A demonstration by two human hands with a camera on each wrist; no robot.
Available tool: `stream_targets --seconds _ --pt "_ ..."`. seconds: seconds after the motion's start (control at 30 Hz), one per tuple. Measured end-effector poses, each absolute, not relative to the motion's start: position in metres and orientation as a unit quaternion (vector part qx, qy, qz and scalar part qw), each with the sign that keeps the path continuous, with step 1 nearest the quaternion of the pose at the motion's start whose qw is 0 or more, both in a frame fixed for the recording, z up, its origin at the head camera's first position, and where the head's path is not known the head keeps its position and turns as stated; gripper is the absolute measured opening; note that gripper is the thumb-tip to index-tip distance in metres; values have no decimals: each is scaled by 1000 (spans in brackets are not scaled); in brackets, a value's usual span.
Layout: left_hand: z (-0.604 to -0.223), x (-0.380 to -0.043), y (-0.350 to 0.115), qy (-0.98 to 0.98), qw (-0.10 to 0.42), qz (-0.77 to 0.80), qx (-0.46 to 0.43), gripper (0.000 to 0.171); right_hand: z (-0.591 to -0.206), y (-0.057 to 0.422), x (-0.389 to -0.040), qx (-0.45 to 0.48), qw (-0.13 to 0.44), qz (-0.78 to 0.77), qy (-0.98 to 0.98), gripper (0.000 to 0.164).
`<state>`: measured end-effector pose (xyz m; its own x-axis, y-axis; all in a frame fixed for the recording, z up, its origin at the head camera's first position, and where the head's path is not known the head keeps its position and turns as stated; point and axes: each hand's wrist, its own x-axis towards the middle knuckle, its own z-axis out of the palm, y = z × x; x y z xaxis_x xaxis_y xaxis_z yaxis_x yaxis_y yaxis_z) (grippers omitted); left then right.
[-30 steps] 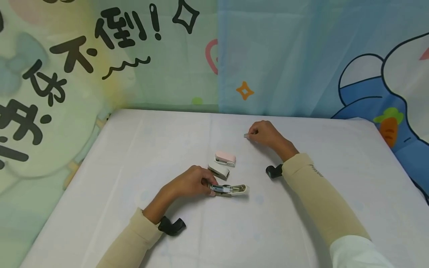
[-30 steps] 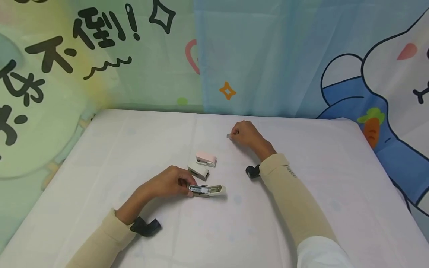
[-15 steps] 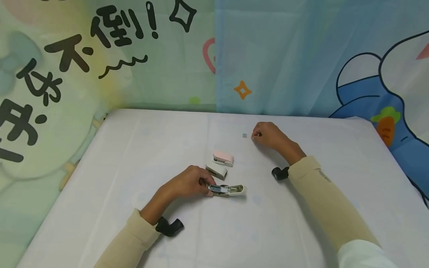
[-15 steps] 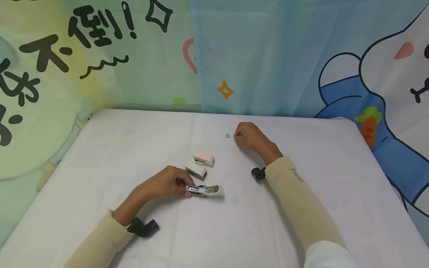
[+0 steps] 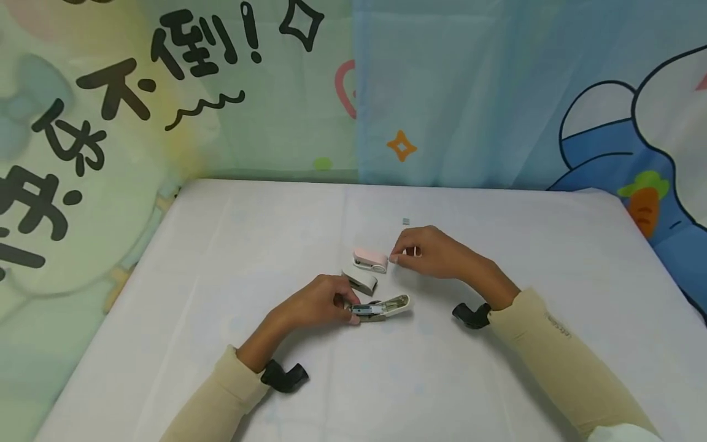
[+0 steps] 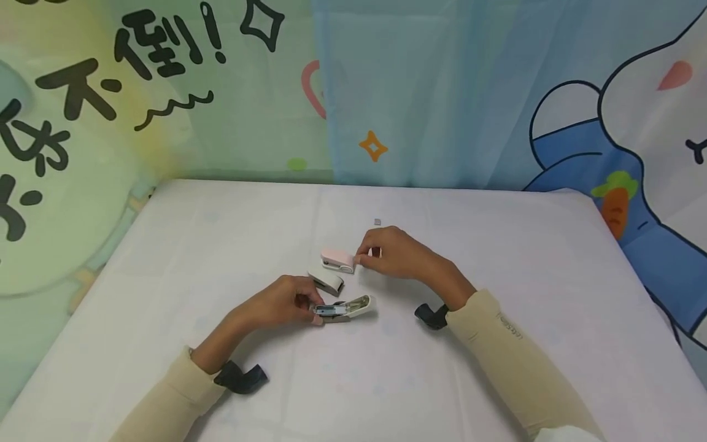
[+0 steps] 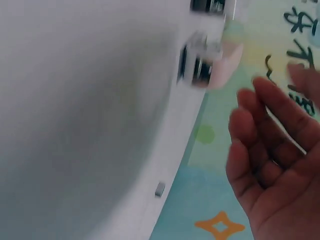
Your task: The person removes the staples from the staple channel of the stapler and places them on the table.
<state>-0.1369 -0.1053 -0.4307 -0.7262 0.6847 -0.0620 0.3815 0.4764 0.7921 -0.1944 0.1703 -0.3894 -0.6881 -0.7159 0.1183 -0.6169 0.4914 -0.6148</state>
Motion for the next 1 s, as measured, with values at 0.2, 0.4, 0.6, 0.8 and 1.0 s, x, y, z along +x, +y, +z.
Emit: stream_targets --seconds 0.2,0.4,0.6,0.8,1.0 --pt "-431 -138 -98 842 179 401 315 17 -388 179 -171 -383 214 -385 812 22" --pt "-430 -137 -95 842 181 409 303 17 -393 189 -161 -378 243 -392 803 20" --pt "-429 -134 -91 827 192 432 304 17 -401 197 -155 -381 232 -395 803 12" --pt "-426 -129 -88 835 176 418 312 17 -402 200 -150 -403 214 -373 808 12" --pt "-424 -122 -83 838 156 408 326 15 -398 199 -151 -407 196 -340 825 15"
